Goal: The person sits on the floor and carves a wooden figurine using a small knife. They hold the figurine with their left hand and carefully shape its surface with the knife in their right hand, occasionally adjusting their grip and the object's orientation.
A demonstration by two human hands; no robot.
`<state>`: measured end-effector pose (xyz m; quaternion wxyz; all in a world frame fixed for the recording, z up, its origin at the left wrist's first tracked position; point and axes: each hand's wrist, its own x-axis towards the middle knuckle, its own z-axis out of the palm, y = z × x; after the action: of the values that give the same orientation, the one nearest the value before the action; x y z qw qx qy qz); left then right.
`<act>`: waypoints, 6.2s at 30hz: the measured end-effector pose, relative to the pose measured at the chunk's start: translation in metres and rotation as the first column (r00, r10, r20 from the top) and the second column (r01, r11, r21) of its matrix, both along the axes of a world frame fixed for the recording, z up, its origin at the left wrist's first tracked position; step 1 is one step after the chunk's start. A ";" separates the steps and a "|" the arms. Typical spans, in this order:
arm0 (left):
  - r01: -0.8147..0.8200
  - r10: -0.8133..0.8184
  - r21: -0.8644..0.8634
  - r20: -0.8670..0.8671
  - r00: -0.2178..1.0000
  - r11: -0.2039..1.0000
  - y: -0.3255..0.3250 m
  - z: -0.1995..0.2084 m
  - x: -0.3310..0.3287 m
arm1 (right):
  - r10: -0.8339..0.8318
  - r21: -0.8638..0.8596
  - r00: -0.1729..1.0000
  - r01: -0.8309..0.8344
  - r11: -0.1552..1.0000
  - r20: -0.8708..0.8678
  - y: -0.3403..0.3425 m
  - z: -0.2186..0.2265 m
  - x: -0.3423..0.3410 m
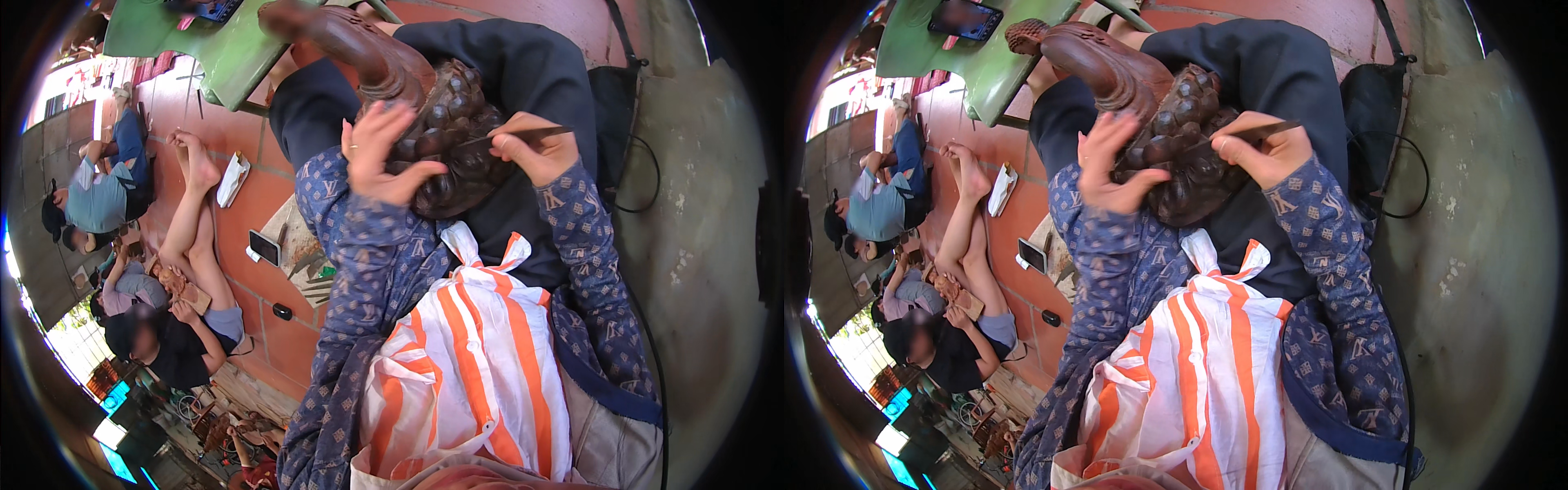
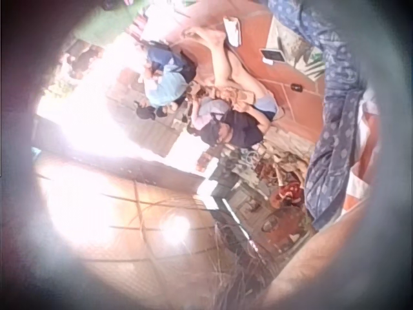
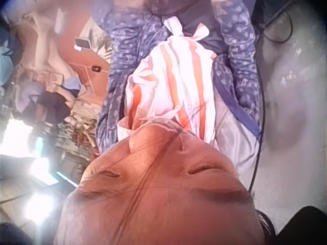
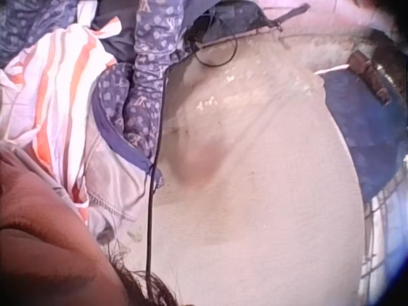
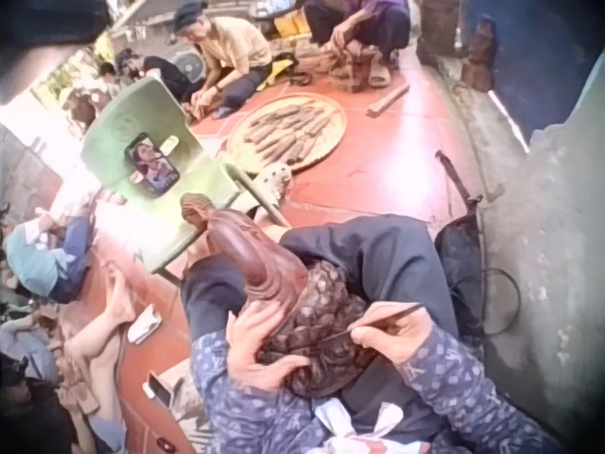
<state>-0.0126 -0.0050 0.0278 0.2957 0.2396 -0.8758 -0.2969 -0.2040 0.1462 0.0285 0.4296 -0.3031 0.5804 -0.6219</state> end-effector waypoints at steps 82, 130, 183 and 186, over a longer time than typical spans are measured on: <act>0.548 -0.484 -0.289 0.265 0.834 0.785 -0.034 0.012 -0.009 | -0.096 -0.232 0.595 -0.157 0.960 -0.798 0.015 -0.001 0.060; 0.430 -0.429 -0.276 0.066 0.901 0.859 -0.027 -0.011 -0.016 | -0.128 -0.196 0.573 -0.057 0.979 -0.810 0.020 0.009 0.063; 0.556 -0.507 -0.241 0.236 0.829 0.795 -0.035 0.014 -0.014 | -0.049 -0.187 0.656 -0.143 0.972 -0.753 0.020 0.000 0.061; 0.597 -0.534 -0.220 0.286 0.795 0.771 -0.038 0.022 -0.014 | -0.065 -0.199 0.639 -0.140 0.970 -0.766 0.012 0.000 0.061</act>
<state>-0.0261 -0.0434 0.0496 0.1318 -0.0544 -0.9673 -0.2098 -0.1426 0.1586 0.0289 0.1157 -0.5997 0.6217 -0.4904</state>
